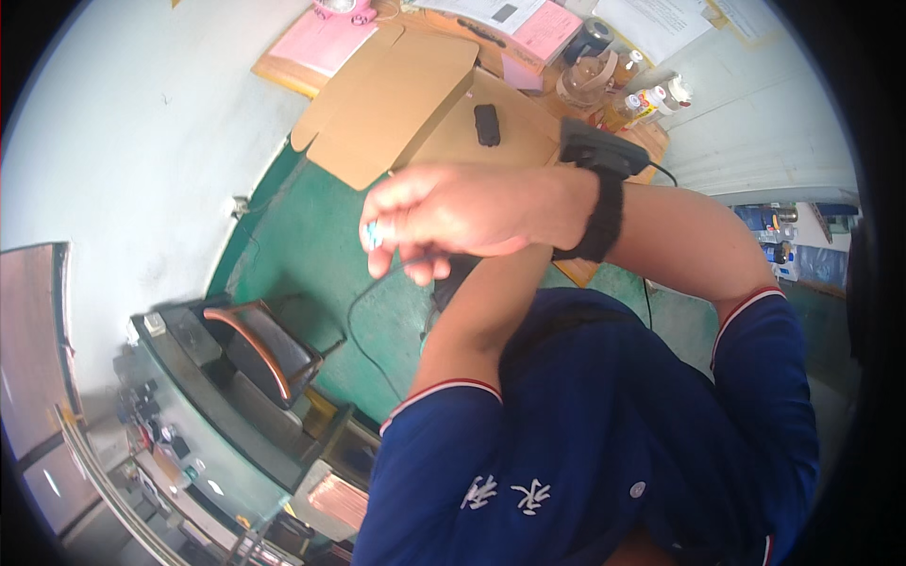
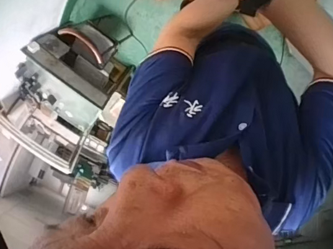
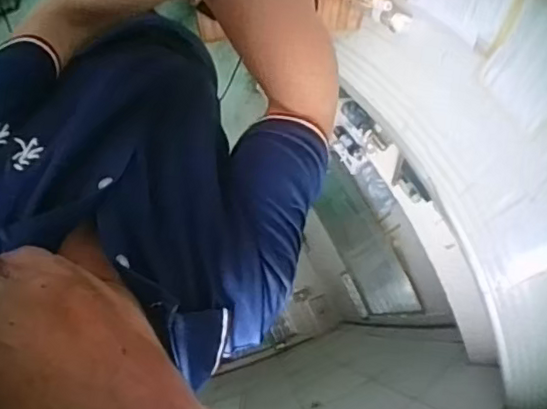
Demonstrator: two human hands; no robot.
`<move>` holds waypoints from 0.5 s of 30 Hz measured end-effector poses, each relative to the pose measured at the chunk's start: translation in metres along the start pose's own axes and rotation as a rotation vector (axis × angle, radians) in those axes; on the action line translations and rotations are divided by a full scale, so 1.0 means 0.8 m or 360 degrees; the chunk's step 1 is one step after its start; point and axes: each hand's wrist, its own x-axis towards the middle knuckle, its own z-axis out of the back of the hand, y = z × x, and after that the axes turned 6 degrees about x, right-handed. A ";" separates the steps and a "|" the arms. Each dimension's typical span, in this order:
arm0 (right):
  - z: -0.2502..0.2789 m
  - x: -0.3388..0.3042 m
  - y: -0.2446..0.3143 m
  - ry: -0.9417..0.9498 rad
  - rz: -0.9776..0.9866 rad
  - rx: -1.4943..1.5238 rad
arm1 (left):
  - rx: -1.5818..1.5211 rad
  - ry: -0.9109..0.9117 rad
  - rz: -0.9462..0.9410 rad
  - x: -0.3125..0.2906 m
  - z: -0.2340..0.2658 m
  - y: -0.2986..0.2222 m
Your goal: Attaching electronic wearable sensors to the arms using velcro straps and connecting the cables.
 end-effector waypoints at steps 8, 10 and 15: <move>0.040 -0.038 -0.016 -0.0164 0.0559 0.0246 | -0.0042 -0.0386 0.0452 -0.085 0.097 0.032; 0.041 -0.046 -0.033 -0.0205 0.0582 0.0374 | -0.0016 -0.0490 0.0662 -0.116 0.126 0.051; 0.024 -0.044 -0.054 -0.0092 0.0569 0.0278 | 0.0115 -0.0480 0.1049 -0.174 0.155 0.069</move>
